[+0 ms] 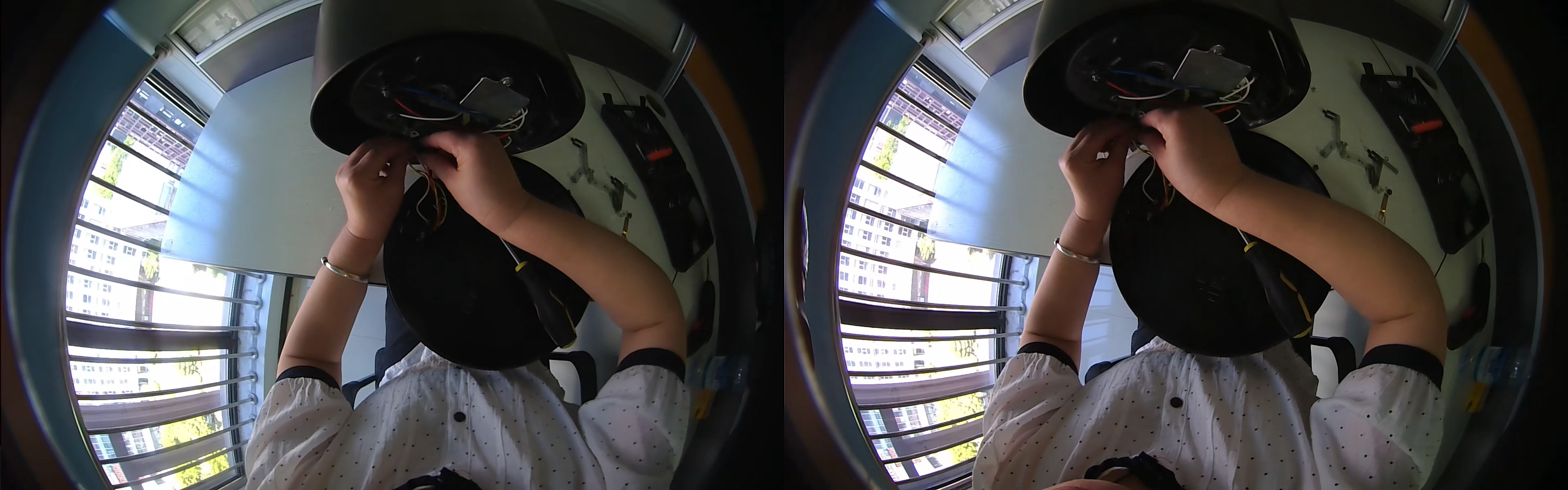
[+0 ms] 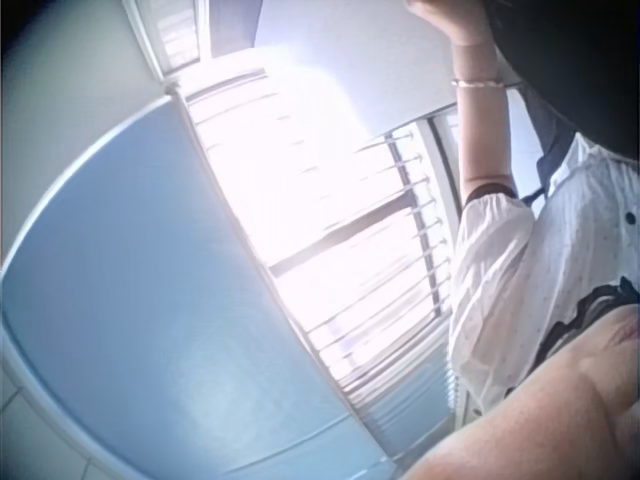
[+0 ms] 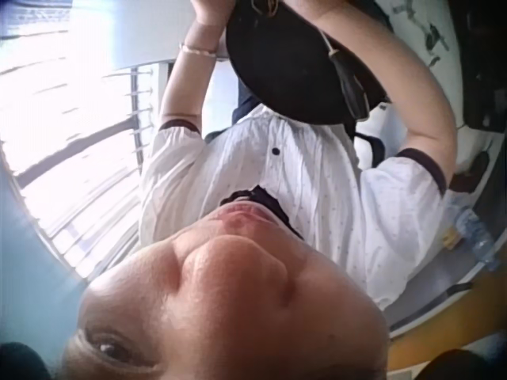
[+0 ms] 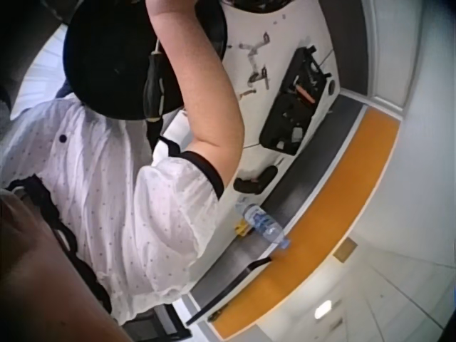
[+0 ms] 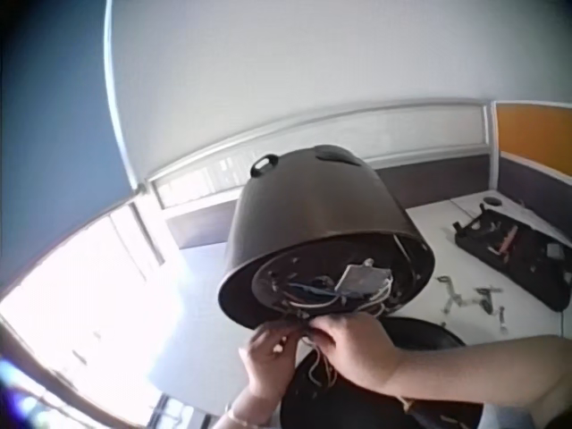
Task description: The person works on the internal wiring of a black cylindrical device, using a screwdriver to tighten connections and manipulate wires. The person repeatedly adjusts and secures the wires inside the device's housing.
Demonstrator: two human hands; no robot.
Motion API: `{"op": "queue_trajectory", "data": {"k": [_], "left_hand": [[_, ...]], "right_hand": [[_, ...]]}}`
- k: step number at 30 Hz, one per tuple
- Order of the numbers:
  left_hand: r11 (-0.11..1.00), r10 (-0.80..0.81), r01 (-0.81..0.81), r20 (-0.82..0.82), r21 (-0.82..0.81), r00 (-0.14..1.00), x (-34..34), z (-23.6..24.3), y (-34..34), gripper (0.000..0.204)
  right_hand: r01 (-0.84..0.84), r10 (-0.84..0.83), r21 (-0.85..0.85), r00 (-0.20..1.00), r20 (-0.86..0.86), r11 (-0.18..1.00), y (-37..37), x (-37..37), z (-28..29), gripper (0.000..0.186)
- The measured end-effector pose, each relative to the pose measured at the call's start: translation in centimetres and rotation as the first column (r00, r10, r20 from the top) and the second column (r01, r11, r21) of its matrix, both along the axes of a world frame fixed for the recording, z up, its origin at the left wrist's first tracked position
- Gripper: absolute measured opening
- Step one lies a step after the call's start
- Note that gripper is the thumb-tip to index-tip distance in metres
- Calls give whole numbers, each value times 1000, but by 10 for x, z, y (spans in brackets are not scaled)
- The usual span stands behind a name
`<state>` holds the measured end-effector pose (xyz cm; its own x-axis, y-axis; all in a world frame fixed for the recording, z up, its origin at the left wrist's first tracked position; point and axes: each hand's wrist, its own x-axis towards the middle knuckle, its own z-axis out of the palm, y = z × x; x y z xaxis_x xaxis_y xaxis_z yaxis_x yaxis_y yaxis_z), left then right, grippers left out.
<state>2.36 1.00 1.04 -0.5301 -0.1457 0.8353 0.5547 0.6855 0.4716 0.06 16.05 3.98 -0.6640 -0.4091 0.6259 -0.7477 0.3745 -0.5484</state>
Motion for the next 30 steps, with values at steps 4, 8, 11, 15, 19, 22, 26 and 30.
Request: {"op": "queue_trajectory", "data": {"k": [4, 8, 11, 15, 19, 22, 26, 30], "left_hand": [[1000, 0, -1, -35, -16, 999, 1, 3, 1, 14], [1000, 6, -6, -17, -10, 1000, 2, 0, -1, 14], [1000, 6, -7, -30, -12, 1000, 1, -1, -1, 15], [999, 15, -17, -63, -29, 998, 1, -2, -2, 16], [999, 23, -27, -90, -42, 996, 0, -3, -2, 15], [999, 19, -23, -121, -32, 992, 0, -2, -2, 14], [1000, 3, -5, -126, -21, 992, -1, -1, -1, 14], [1000, -8, 8, -111, 1, 994, 1, -2, -1, 14]], "right_hand": [[35, -36, -17, 999, -14, 999, -4, 0, 0, 9], [62, -63, -7, 998, -27, 998, -6, 3, 1, 7], [54, -55, -23, 997, -51, 998, -7, 4, 1, 6], [21, -24, -54, 999, -48, 998, -9, 3, -4, 5], [0, -9, -89, 995, -104, 996, -11, 4, -6, 4], [-2, -9, -94, 993, -120, 996, -11, 5, -6, 3], [-30, 13, -119, 991, -136, 992, -9, 3, -6, 4], [-47, 46, -190, 999, -12, 981, -8, 6, -6, 6]]}}
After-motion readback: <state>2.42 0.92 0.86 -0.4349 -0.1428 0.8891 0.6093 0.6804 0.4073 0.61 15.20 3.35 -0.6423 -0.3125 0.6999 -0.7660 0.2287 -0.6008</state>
